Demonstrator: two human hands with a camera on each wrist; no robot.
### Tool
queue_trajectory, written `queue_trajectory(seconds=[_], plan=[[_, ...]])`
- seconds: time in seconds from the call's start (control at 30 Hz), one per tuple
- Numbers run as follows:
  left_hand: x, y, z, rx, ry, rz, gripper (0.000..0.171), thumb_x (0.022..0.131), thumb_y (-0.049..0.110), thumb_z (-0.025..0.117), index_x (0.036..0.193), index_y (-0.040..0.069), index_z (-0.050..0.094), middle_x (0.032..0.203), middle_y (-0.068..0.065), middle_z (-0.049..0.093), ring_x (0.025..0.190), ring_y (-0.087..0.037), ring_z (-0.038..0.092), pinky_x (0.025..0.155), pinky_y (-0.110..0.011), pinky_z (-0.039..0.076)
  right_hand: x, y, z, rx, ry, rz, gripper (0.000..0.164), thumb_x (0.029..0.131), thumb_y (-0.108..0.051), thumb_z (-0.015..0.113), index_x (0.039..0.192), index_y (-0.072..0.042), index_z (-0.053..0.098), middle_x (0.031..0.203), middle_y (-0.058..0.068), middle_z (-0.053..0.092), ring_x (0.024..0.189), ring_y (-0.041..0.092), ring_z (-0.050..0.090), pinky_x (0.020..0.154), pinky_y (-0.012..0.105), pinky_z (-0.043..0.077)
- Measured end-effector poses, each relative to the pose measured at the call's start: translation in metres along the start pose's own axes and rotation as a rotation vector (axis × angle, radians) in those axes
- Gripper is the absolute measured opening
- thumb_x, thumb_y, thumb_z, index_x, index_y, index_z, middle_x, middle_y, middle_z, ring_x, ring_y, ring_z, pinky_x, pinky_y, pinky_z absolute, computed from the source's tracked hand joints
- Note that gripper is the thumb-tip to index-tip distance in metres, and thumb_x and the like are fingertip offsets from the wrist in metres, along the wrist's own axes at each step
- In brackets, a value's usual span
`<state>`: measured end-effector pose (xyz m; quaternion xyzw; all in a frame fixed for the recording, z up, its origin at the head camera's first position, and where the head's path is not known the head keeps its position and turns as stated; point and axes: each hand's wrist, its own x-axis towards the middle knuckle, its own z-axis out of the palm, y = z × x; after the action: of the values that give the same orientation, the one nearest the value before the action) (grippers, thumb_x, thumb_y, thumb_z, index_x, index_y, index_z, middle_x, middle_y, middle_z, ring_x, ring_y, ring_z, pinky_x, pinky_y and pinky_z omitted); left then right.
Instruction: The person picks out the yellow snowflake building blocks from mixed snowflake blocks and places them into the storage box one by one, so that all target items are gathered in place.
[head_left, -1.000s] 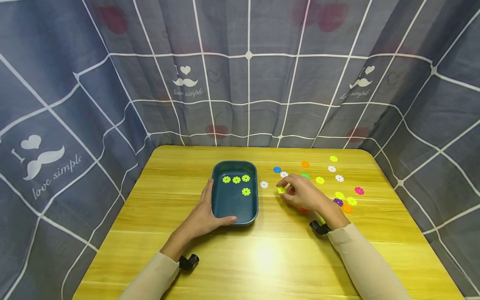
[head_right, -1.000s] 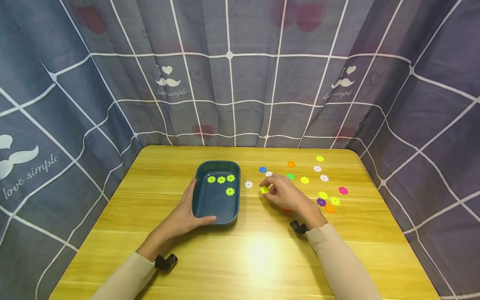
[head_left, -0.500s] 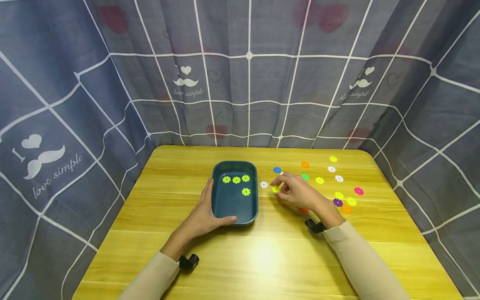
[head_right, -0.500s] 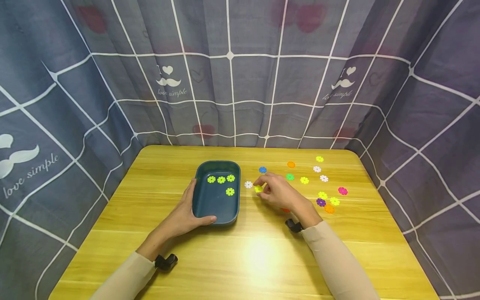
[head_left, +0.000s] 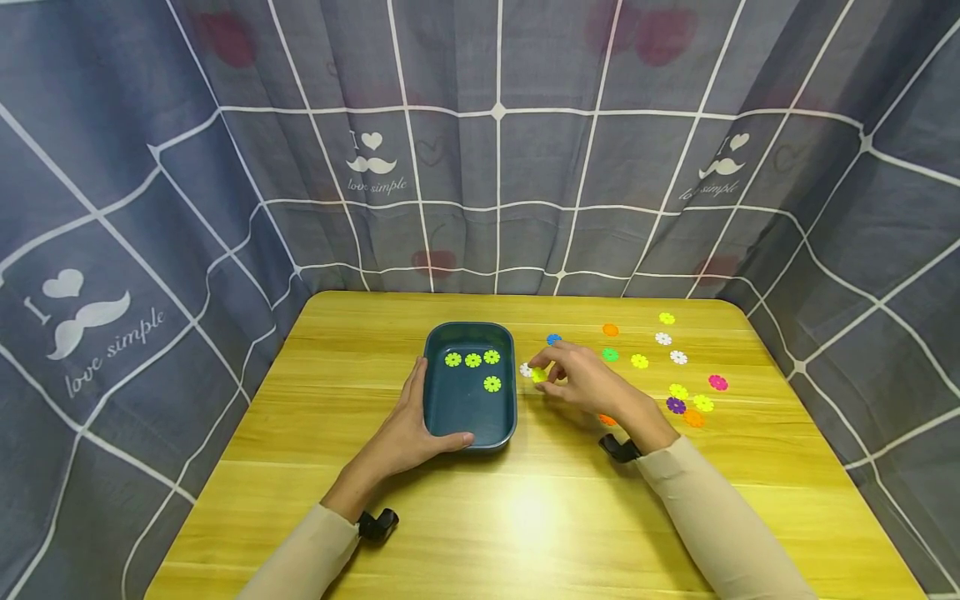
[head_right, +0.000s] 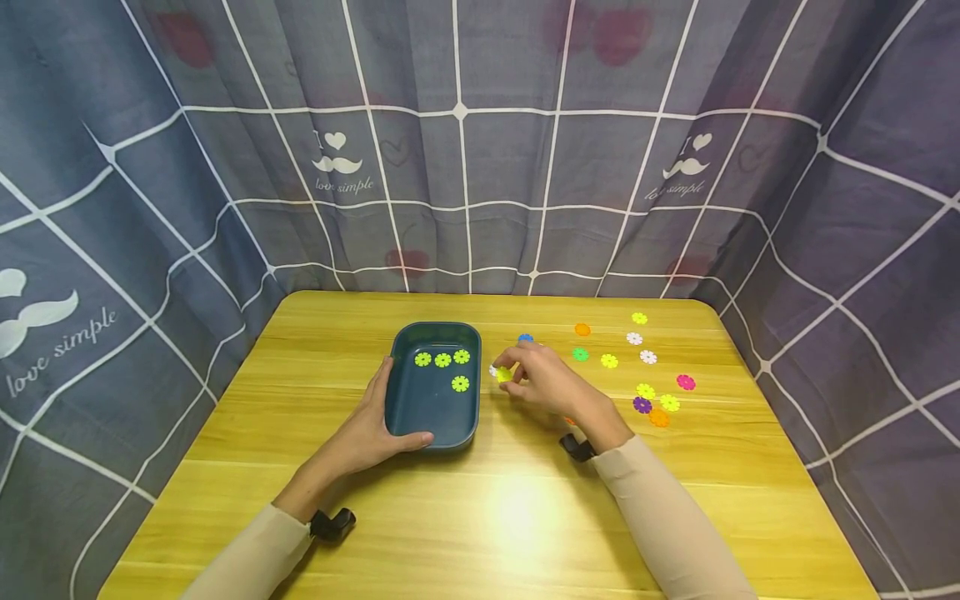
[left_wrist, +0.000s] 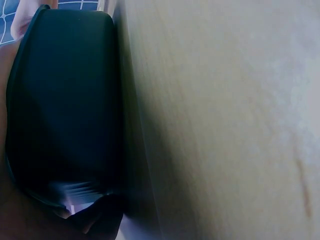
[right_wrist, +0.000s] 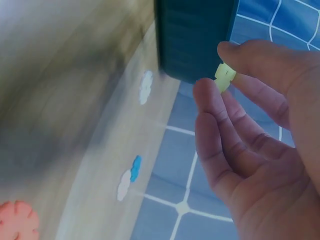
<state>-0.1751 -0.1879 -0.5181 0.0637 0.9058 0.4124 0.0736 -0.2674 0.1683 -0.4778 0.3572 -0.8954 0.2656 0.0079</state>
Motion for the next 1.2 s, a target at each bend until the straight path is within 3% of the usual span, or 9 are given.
queue_trajectory(seconds=[0.37,0.77,1.2], plan=[[0.0,0.0,0.0,-0.019,-0.004,0.004,0.158,0.083,0.072,0.099,0.188,0.03,-0.011,0.199,-0.004,-0.009,0.182,-0.048,0.019,0.137,-0.078,0.036,0.013,-0.016,0.002,-0.015,0.033,-0.066,0.032,0.099,-0.01,0.094,0.13,-0.005,0.084,0.122,0.01,0.082,0.092,0.021,0.084,0.09,0.043,0.071],[0.0,0.001,0.0,-0.006,-0.005,-0.006,0.156,0.085,0.068,0.098,0.188,0.031,-0.012,0.199,-0.003,-0.009,0.182,-0.048,0.021,0.137,-0.078,0.036,0.028,-0.027,0.003,-0.03,-0.005,-0.08,0.033,0.103,-0.017,0.092,0.133,-0.006,0.085,0.126,0.01,0.082,0.093,0.015,0.083,0.094,0.042,0.068],[0.0,0.001,0.0,-0.008,-0.013,-0.007,0.156,0.086,0.069,0.098,0.188,0.032,-0.014,0.199,-0.002,-0.01,0.182,-0.049,0.021,0.137,-0.077,0.037,0.045,-0.038,0.004,-0.016,-0.03,-0.117,0.031,0.102,-0.013,0.092,0.132,-0.007,0.085,0.12,0.008,0.08,0.087,0.013,0.079,0.087,0.038,0.07]])
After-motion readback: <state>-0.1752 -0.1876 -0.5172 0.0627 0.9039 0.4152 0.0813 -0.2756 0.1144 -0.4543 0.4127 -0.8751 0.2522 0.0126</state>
